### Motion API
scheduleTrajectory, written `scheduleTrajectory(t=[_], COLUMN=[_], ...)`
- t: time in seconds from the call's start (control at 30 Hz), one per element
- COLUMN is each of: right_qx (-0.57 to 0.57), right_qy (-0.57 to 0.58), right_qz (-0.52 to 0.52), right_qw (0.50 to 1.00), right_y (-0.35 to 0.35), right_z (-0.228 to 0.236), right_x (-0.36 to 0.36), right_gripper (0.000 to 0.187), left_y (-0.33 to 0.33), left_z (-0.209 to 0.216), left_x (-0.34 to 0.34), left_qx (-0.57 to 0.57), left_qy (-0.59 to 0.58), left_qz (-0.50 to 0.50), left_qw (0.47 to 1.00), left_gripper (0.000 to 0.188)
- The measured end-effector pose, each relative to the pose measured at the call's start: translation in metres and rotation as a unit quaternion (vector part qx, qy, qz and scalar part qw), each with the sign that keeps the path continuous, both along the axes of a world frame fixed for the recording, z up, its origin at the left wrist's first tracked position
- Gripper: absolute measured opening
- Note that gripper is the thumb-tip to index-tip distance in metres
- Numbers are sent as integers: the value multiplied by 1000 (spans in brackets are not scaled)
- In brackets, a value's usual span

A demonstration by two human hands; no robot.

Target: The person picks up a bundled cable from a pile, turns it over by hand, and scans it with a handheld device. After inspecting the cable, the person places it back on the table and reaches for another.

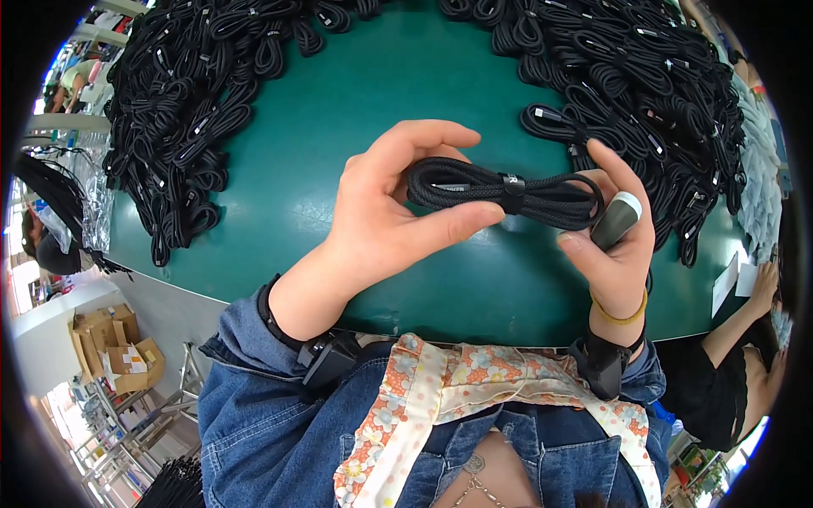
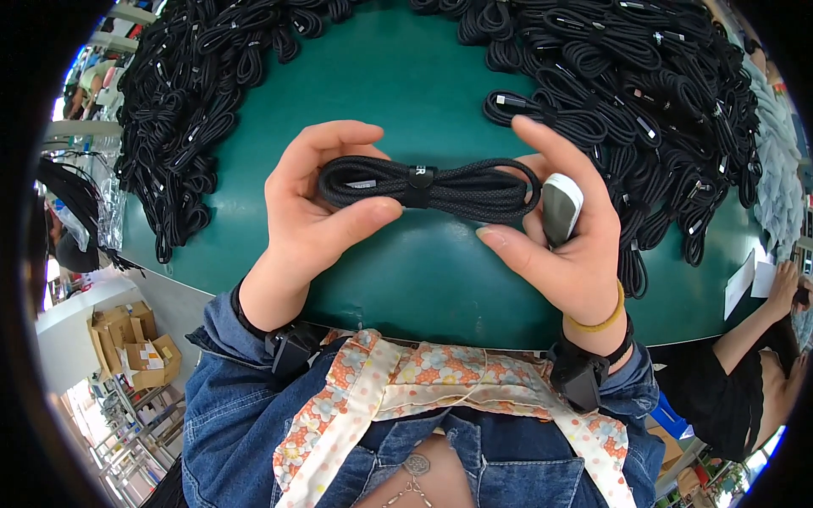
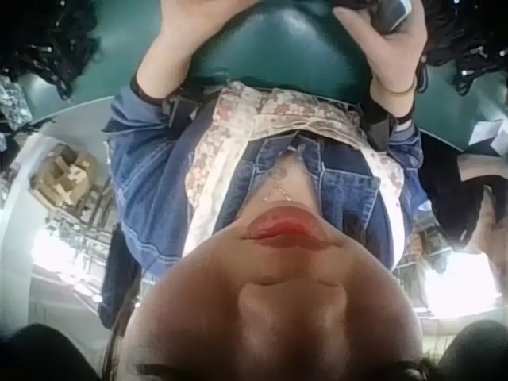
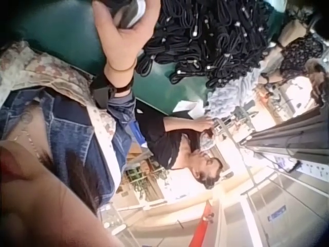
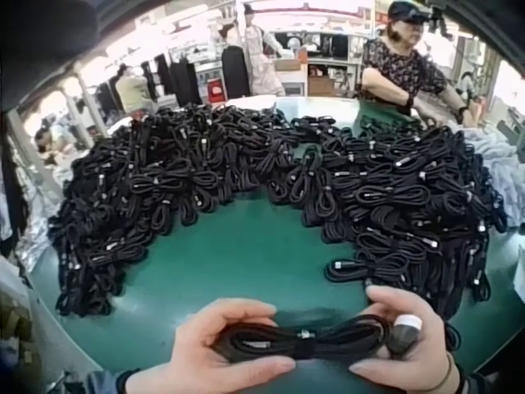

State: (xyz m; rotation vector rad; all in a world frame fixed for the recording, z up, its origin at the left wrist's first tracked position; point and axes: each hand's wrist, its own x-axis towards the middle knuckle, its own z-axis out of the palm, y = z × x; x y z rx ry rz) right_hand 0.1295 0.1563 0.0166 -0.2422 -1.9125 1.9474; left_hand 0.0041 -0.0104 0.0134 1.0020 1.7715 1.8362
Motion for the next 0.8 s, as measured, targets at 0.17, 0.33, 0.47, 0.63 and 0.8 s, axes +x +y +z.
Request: scheduleTrajectory(t=[0.17, 0.33, 0.47, 0.63, 0.8], right_qx=[-32, -127, -138, -91, -91], right_qy=[-18, -140, -146, -171, -139], right_qz=[50, 37, -19, -1, 24], right_qw=[998, 981, 979, 981, 986], right_y=[0, 9, 1, 3, 3], right_z=[1, 1, 1, -2, 0], right_x=[4, 8, 3, 1, 1], right_gripper=[31, 19, 22, 41, 42], left_y=[-2, 3, 4, 4, 4], left_z=[2, 2, 1, -2, -1], left_x=[-3, -2, -2, -3, -5], left_qx=[-55, -89, -94, -71, -71], left_qy=[-191, -297, -370, -420, -479], left_qz=[-52, -101, -115, -121, -111], left_qw=[979, 945, 917, 897, 868], left_gripper=[22, 45, 45, 44, 44])
